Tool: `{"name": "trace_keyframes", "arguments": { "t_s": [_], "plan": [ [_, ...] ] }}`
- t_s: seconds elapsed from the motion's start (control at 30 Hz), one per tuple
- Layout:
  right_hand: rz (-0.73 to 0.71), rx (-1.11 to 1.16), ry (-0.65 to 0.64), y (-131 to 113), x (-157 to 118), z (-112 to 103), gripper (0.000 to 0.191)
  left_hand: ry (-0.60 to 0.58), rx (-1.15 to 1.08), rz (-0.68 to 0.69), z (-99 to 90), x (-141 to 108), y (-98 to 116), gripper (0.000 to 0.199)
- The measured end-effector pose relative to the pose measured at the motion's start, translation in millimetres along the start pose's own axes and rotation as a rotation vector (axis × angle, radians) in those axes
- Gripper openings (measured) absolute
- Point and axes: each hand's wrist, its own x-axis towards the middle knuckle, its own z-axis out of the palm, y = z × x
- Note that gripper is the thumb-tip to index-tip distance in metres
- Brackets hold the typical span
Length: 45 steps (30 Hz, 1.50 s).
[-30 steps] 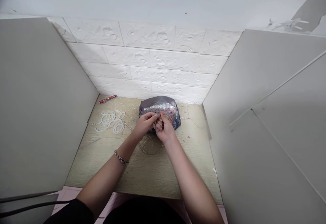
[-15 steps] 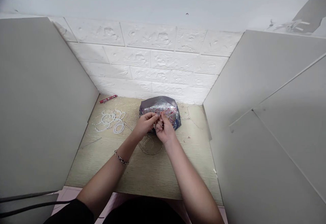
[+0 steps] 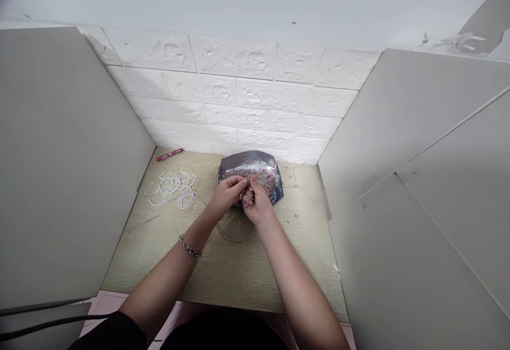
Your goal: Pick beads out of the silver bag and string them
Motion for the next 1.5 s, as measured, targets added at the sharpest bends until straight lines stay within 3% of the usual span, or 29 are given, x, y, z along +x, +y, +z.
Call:
{"name": "trace_keyframes", "arguments": {
  "t_s": [0.37, 0.77, 1.5],
  "plan": [
    [0.007, 0.063, -0.036, 0.5, 0.5, -1.7, 0.017, 0.021, -0.045, -0.054, 1.9, -1.0, 3.6, 0.021],
    [0.037, 0.136, -0.037, -4.6, -0.5, 0.8, 0.016, 0.025, 0.009, -0.007, 1.9, -2.3, 5.0, 0.018],
    [-0.027, 0.009, -0.009, -0.3, -0.4, 0.5, 0.017, 0.028, -0.029, -0.017, 0.6, 0.5, 0.2, 0.02]
  ]
}}
